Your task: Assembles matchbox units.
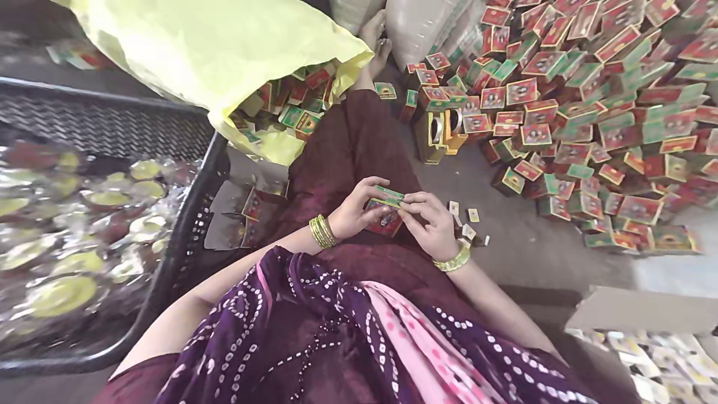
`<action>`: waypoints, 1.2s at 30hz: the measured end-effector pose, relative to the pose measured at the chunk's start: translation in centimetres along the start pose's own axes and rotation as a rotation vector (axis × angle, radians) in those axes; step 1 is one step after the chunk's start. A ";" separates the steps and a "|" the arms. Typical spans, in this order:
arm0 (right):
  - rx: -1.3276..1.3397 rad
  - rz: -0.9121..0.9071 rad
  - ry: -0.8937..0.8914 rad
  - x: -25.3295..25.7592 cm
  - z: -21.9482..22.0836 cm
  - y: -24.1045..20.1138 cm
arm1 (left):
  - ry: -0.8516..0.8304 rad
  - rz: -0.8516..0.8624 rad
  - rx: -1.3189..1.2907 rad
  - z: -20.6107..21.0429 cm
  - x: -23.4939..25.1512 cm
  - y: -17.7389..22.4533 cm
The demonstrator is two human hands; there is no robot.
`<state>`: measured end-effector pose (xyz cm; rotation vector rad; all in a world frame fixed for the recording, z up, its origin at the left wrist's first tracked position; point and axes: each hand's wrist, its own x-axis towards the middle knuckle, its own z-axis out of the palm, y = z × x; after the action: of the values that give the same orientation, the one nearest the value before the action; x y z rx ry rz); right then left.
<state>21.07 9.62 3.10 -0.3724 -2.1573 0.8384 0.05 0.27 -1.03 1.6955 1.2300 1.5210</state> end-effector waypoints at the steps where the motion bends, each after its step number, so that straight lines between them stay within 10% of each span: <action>1: -0.018 -0.025 -0.013 -0.1 0.1 0.2 | -0.009 -0.008 0.005 0.0 -0.1 -0.1; 8: -0.044 0.188 -0.101 3.7 -3.2 3.2 | 0.037 -0.099 -0.142 0.0 0.3 -0.5; 13: -0.403 0.768 0.020 9.6 -6.9 14.4 | 0.111 -0.158 -0.211 -0.4 0.4 -0.5; 21: -0.428 1.066 -0.091 13.6 -8.1 26.3 | 0.175 -0.082 -0.093 -1.1 1.2 -1.6; 36: -0.294 1.319 0.038 13.3 -9.2 21.4 | 0.185 -0.118 -0.104 -1.4 1.6 -2.1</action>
<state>19.12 36.28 0.65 -2.0450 -1.8079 1.1144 -1.94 2.37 -1.82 1.4167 1.2948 1.6683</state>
